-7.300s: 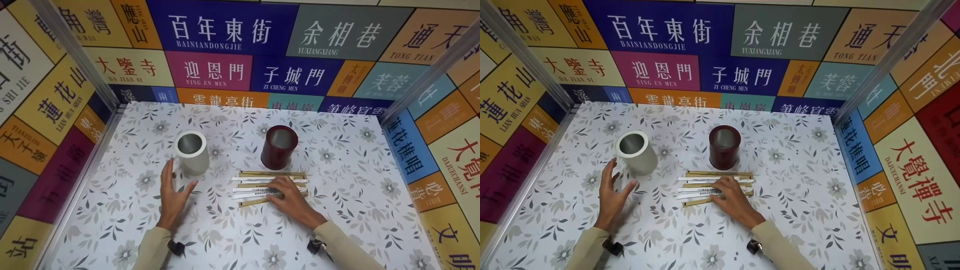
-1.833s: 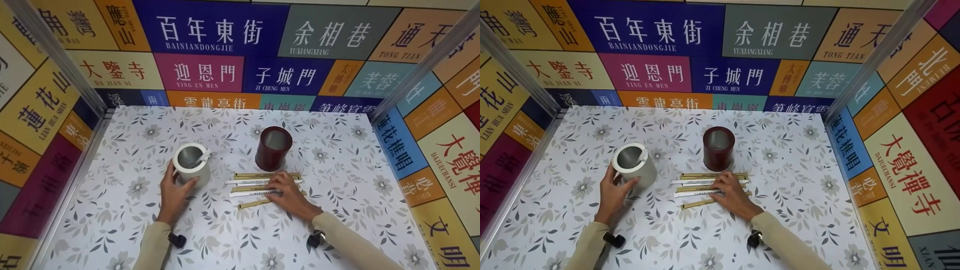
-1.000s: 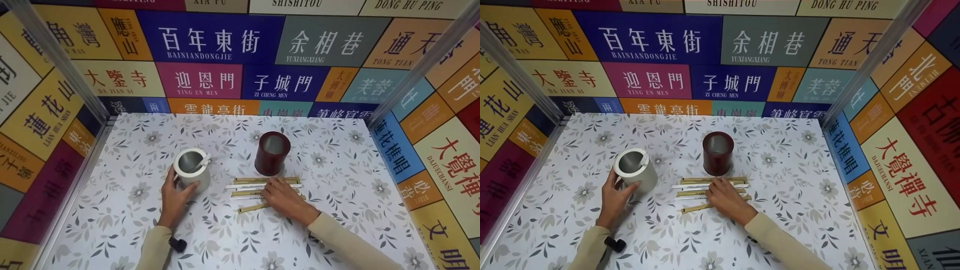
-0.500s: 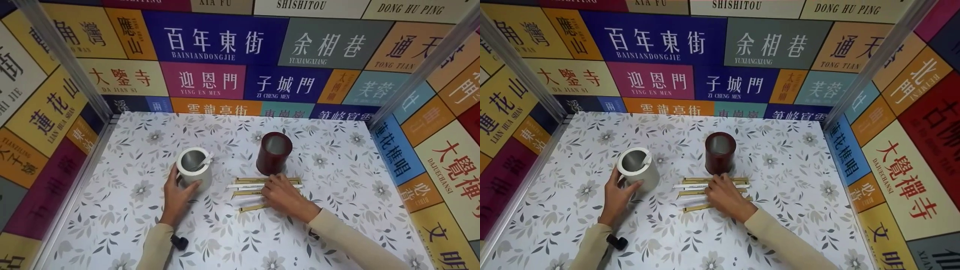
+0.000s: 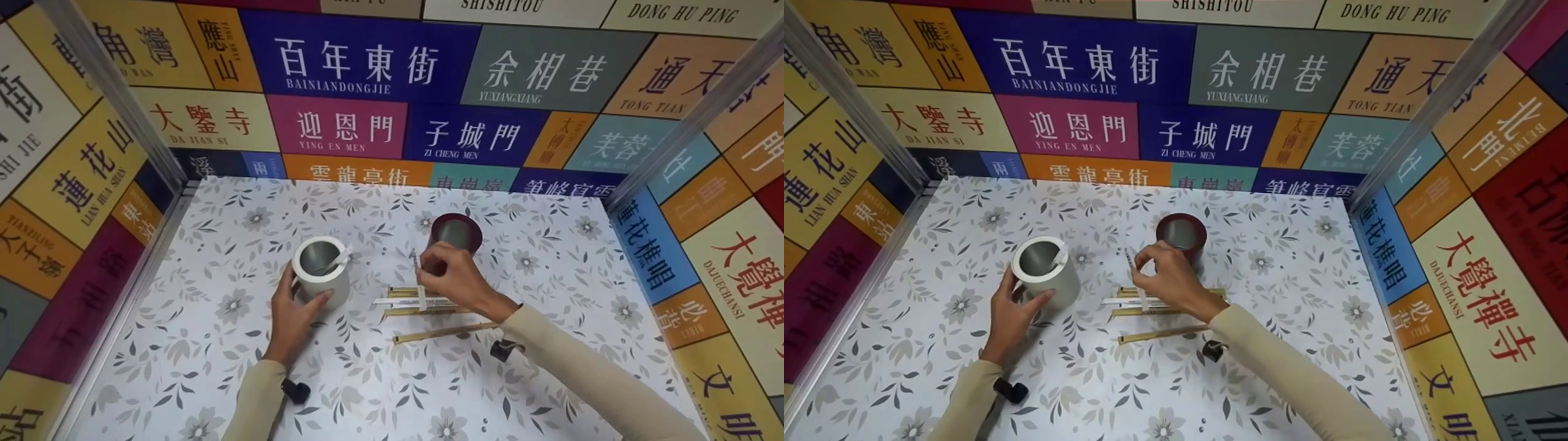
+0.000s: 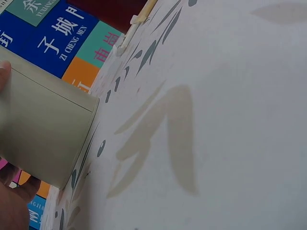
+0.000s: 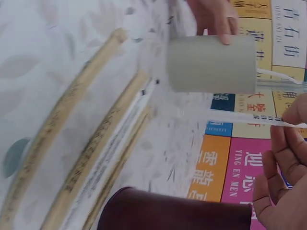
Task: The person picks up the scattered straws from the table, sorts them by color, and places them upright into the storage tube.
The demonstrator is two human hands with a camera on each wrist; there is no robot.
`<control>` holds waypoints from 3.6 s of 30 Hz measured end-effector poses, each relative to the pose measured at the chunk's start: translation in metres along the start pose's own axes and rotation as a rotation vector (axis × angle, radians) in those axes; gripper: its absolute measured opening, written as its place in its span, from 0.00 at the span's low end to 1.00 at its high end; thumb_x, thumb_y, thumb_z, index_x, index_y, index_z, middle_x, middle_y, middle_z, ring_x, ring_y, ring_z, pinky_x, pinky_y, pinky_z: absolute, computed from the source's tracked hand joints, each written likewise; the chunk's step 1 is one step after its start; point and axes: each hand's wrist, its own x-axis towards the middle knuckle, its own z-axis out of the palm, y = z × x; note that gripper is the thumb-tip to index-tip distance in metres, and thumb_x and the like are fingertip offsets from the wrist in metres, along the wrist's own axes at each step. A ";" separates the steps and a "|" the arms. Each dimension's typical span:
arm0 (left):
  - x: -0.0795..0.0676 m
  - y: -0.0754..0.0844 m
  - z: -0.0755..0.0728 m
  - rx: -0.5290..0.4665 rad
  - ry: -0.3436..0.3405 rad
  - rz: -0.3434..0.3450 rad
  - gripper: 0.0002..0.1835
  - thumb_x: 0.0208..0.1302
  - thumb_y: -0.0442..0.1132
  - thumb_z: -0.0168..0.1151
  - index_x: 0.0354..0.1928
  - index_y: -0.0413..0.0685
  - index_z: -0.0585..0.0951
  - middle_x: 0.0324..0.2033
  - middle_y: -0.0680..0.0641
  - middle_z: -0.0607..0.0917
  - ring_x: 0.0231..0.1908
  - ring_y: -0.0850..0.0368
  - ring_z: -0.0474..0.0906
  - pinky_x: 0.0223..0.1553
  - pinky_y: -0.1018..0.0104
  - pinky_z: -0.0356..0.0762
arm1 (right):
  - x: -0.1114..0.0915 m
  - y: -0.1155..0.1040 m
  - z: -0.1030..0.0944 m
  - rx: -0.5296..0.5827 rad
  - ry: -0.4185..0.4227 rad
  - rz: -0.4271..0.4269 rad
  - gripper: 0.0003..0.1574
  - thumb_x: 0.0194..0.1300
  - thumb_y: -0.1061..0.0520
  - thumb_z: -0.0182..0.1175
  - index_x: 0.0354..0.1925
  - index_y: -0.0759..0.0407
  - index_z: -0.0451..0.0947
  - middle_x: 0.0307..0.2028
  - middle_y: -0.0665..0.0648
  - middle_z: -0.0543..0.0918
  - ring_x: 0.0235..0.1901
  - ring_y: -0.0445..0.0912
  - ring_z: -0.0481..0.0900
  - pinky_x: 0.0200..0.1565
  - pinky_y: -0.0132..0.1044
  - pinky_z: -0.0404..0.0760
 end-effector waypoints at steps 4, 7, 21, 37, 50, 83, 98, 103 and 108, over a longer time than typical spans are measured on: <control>-0.001 0.019 -0.001 -0.007 -0.016 0.002 0.51 0.49 0.30 0.80 0.76 0.44 0.64 0.69 0.38 0.71 0.71 0.43 0.64 0.69 0.34 0.61 | 0.022 -0.009 0.006 0.043 0.099 0.027 0.03 0.63 0.60 0.71 0.35 0.57 0.84 0.34 0.57 0.83 0.26 0.41 0.74 0.29 0.33 0.75; -0.002 0.033 -0.002 -0.016 -0.030 0.019 0.50 0.49 0.30 0.80 0.75 0.43 0.65 0.68 0.38 0.72 0.70 0.45 0.65 0.69 0.34 0.63 | 0.038 -0.031 0.006 0.065 0.160 0.024 0.04 0.62 0.64 0.70 0.35 0.63 0.83 0.33 0.58 0.83 0.29 0.41 0.74 0.34 0.32 0.74; -0.005 0.036 -0.003 -0.002 0.000 0.032 0.51 0.49 0.29 0.80 0.75 0.42 0.64 0.68 0.37 0.72 0.69 0.43 0.65 0.68 0.34 0.63 | 0.089 -0.061 0.044 0.329 0.312 -0.014 0.04 0.63 0.69 0.66 0.37 0.72 0.83 0.35 0.63 0.85 0.40 0.48 0.80 0.50 0.49 0.79; -0.005 0.030 0.000 -0.001 0.001 0.023 0.52 0.48 0.29 0.80 0.75 0.46 0.64 0.69 0.39 0.72 0.70 0.45 0.65 0.69 0.35 0.63 | 0.076 -0.057 0.075 0.257 0.147 -0.023 0.07 0.64 0.67 0.67 0.40 0.70 0.84 0.38 0.63 0.86 0.41 0.48 0.81 0.47 0.40 0.79; -0.004 0.032 -0.002 -0.007 -0.001 0.022 0.51 0.49 0.31 0.81 0.75 0.44 0.65 0.68 0.38 0.72 0.70 0.44 0.65 0.69 0.35 0.63 | 0.026 -0.020 0.049 0.291 0.067 -0.005 0.11 0.65 0.68 0.66 0.46 0.70 0.83 0.42 0.69 0.85 0.44 0.55 0.82 0.47 0.57 0.77; -0.002 -0.005 -0.004 -0.020 -0.022 -0.037 0.54 0.46 0.35 0.83 0.76 0.53 0.65 0.70 0.43 0.71 0.71 0.46 0.64 0.71 0.41 0.62 | -0.085 0.113 0.017 -0.213 -0.067 -0.136 0.09 0.59 0.67 0.72 0.40 0.61 0.88 0.42 0.57 0.84 0.46 0.50 0.79 0.50 0.38 0.78; -0.006 0.027 -0.002 -0.010 -0.015 -0.076 0.51 0.52 0.33 0.79 0.77 0.54 0.63 0.71 0.40 0.69 0.72 0.44 0.62 0.73 0.39 0.58 | -0.074 0.107 0.008 -0.373 -0.249 -0.172 0.06 0.64 0.62 0.70 0.40 0.55 0.87 0.43 0.52 0.80 0.45 0.45 0.75 0.44 0.40 0.78; -0.003 0.010 -0.001 -0.019 -0.019 -0.075 0.52 0.50 0.31 0.80 0.77 0.53 0.63 0.71 0.39 0.69 0.72 0.43 0.62 0.73 0.37 0.57 | -0.073 0.101 0.005 -0.395 -0.208 -0.248 0.04 0.62 0.62 0.71 0.37 0.58 0.87 0.41 0.52 0.81 0.43 0.46 0.76 0.44 0.41 0.77; -0.003 0.001 -0.002 -0.006 -0.018 -0.041 0.54 0.47 0.33 0.82 0.76 0.51 0.64 0.69 0.39 0.71 0.71 0.43 0.64 0.71 0.37 0.60 | -0.068 0.084 0.000 -0.346 -0.158 -0.327 0.08 0.58 0.64 0.74 0.37 0.57 0.86 0.39 0.52 0.84 0.42 0.47 0.78 0.44 0.41 0.77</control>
